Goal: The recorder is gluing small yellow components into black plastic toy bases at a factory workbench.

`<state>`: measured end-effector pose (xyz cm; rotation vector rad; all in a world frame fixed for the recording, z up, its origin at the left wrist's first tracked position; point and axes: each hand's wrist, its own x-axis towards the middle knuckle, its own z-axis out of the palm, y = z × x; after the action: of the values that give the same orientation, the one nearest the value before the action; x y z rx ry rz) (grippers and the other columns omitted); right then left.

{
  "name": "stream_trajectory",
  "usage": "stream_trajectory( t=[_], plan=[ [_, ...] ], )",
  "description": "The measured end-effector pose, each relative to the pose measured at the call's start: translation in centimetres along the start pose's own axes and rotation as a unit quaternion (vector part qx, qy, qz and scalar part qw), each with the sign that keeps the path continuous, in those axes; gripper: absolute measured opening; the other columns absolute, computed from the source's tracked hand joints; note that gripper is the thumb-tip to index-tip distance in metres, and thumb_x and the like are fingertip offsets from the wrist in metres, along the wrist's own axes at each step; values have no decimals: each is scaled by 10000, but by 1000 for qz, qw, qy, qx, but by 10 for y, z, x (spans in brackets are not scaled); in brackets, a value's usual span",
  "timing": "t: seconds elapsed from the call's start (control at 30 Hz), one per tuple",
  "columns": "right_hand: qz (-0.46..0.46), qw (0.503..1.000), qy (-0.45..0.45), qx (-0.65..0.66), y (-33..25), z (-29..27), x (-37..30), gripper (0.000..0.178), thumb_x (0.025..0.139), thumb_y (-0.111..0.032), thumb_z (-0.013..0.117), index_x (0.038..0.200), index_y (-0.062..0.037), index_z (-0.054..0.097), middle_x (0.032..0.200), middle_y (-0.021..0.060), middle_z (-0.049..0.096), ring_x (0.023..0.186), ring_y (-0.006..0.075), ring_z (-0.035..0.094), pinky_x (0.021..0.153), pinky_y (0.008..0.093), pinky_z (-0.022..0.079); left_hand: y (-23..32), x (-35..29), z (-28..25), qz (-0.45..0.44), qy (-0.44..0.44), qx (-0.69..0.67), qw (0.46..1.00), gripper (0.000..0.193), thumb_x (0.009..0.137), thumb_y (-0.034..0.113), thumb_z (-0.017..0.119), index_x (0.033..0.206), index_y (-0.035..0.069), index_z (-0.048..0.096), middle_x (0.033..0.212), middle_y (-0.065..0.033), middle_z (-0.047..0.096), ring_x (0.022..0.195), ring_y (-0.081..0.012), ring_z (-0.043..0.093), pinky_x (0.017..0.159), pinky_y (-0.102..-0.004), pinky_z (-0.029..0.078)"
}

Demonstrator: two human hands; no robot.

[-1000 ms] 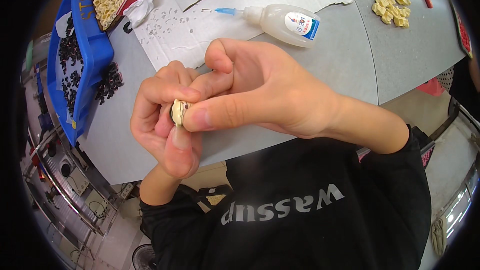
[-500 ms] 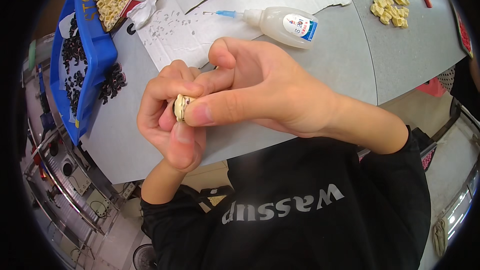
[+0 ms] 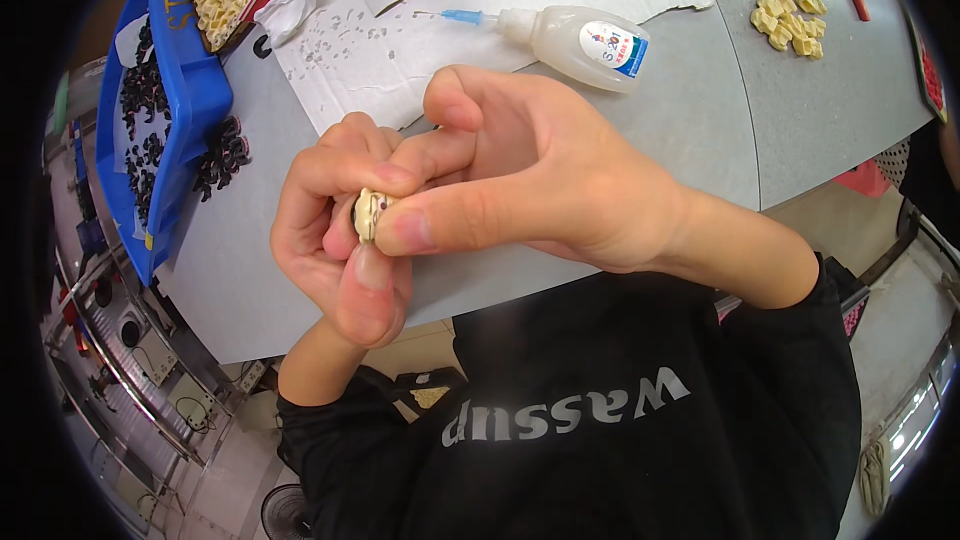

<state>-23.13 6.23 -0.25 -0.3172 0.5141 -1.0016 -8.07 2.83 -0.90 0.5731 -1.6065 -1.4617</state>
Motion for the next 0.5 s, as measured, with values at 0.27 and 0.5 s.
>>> stream_trajectory(
  t=[0.27,0.5],
  plan=[
    [-13,1000,-7,23,0,1,-1,402,680,6,629,848,-112,283,913,229,596,888,230,597,770,279,475,-1,2,2,11,7,-70,997,340,558,-96,507,886,-55,589,668,-14,408,573,-33,367,661,-200,405],
    [-6,1000,-9,23,0,1,-1,410,677,20,627,843,-115,277,920,223,589,898,232,596,774,289,475,2,-1,0,7,-7,-4,1000,227,737,172,531,866,-15,525,652,18,391,629,-80,350,575,-216,303]
  ],
)
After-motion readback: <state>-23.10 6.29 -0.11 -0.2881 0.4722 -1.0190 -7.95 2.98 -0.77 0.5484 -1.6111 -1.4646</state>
